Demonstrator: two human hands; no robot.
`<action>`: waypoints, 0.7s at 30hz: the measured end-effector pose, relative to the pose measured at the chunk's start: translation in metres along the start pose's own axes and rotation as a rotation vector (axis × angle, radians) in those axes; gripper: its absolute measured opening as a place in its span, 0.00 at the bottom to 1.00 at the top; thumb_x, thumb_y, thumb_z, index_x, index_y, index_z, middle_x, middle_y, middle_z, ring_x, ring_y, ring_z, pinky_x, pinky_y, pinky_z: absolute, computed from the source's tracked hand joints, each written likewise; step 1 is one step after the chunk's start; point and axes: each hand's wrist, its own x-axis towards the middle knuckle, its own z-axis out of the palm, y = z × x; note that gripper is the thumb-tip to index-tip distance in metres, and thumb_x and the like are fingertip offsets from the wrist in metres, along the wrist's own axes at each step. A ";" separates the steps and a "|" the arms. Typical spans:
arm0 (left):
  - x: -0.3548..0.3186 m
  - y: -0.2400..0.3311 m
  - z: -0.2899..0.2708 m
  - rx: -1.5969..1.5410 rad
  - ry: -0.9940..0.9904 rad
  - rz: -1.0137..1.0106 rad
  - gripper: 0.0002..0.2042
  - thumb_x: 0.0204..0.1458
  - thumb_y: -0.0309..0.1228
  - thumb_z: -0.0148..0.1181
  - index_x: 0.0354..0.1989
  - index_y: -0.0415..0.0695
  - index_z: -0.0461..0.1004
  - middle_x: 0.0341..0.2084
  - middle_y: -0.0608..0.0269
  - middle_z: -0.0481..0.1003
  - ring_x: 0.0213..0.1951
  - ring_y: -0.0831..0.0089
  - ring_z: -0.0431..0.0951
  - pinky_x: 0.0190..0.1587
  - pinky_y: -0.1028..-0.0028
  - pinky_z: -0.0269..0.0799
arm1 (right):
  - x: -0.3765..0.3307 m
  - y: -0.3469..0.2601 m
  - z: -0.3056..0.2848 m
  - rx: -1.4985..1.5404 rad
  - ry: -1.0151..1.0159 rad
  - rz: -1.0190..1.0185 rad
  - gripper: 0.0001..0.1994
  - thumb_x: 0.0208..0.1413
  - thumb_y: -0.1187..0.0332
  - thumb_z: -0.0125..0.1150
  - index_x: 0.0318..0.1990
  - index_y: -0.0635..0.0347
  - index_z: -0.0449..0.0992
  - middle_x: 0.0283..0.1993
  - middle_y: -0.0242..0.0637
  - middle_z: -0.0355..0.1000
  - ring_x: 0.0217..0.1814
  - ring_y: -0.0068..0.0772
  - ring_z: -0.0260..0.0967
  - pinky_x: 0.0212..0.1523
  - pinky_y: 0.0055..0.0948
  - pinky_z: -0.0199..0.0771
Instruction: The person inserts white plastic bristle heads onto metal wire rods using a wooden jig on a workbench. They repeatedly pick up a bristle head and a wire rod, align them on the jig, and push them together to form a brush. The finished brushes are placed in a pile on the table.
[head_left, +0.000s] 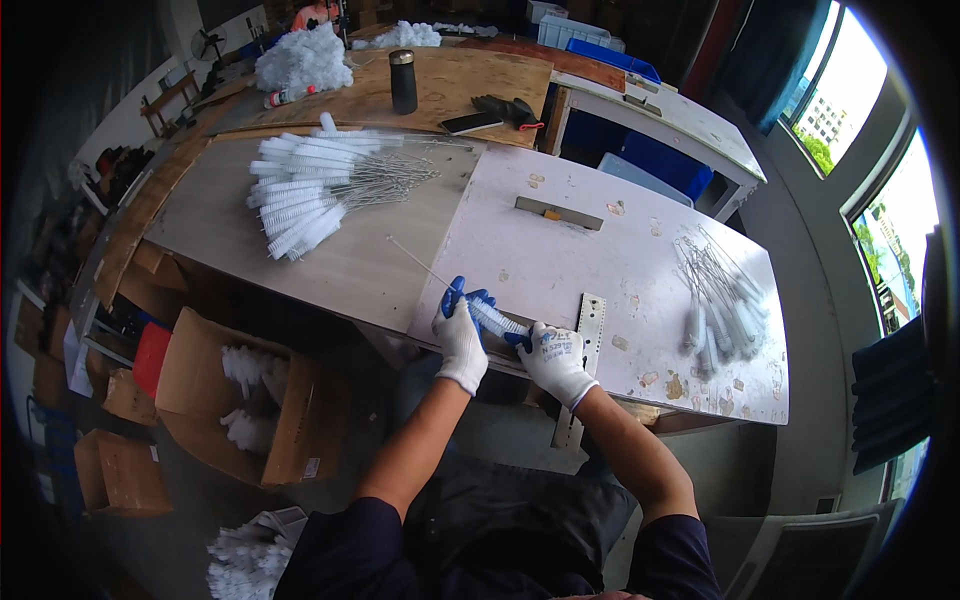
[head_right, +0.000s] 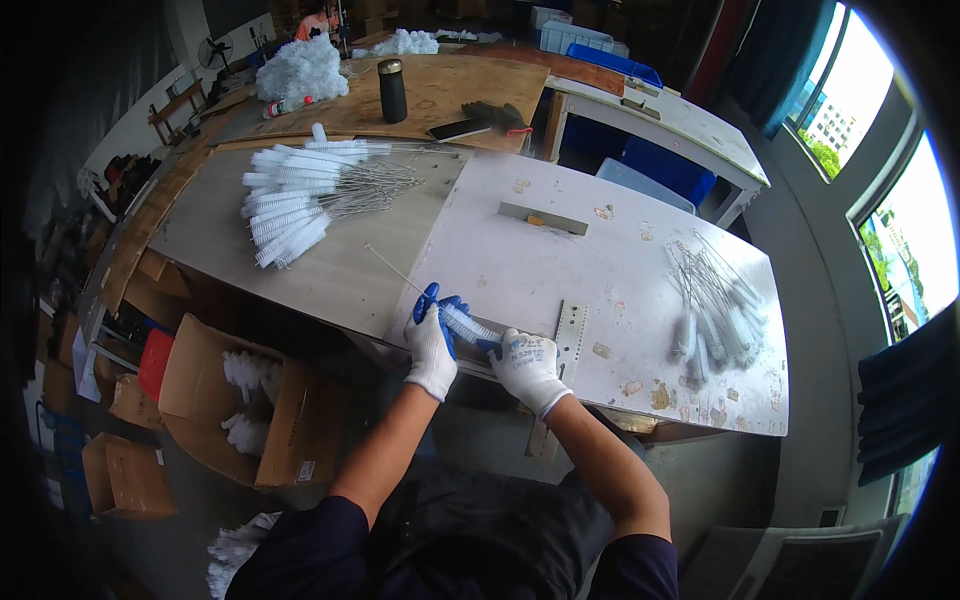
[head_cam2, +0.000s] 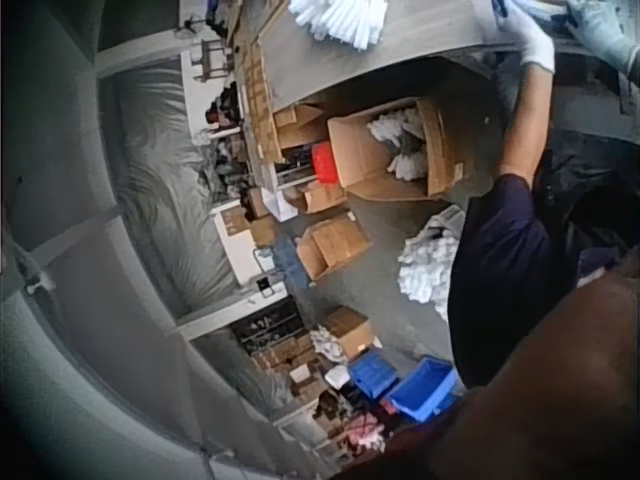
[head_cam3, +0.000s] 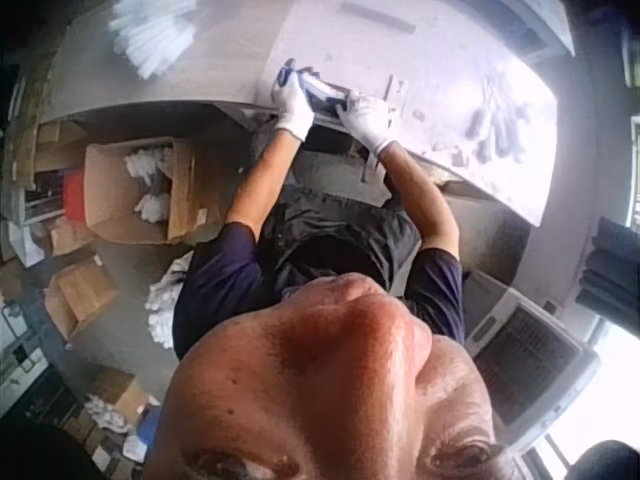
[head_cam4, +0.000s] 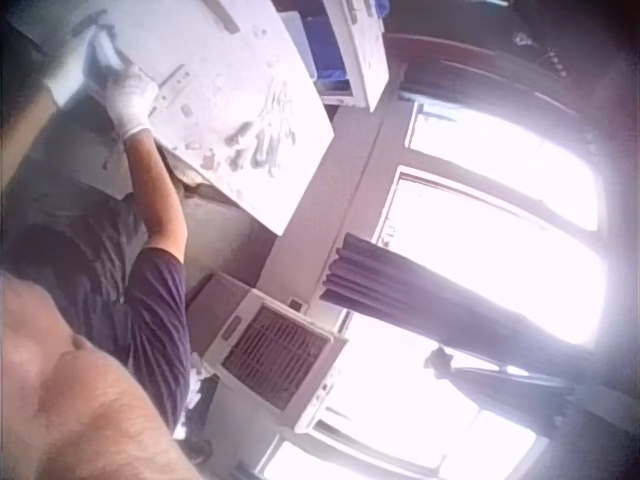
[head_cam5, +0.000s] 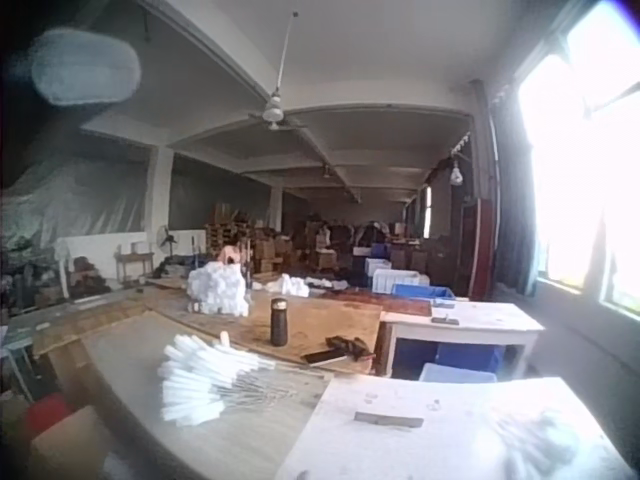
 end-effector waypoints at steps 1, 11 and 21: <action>0.005 -0.001 0.009 0.002 0.022 -0.043 0.16 0.65 0.24 0.44 0.58 0.44 0.73 0.34 0.57 0.76 0.32 0.66 0.78 0.36 0.65 0.78 | 0.001 0.002 0.001 0.003 0.008 -0.001 0.20 0.62 0.50 0.57 0.41 0.61 0.78 0.36 0.47 0.81 0.41 0.49 0.81 0.45 0.44 0.78; 0.043 -0.011 0.054 0.285 -0.108 -0.231 0.15 0.58 0.23 0.49 0.48 0.48 0.81 0.21 0.71 0.68 0.16 0.83 0.61 0.17 0.78 0.55 | 0.007 0.046 0.015 -0.014 0.047 -0.280 0.19 0.58 0.50 0.61 0.39 0.59 0.75 0.32 0.45 0.79 0.34 0.48 0.79 0.38 0.43 0.76; 0.045 -0.058 0.115 0.776 -0.465 -0.441 0.12 0.58 0.25 0.51 0.41 0.45 0.83 0.20 0.73 0.70 0.19 0.83 0.62 0.19 0.78 0.56 | 0.005 0.047 0.026 0.132 0.181 -0.290 0.18 0.53 0.51 0.66 0.34 0.59 0.75 0.29 0.42 0.78 0.30 0.46 0.78 0.34 0.42 0.76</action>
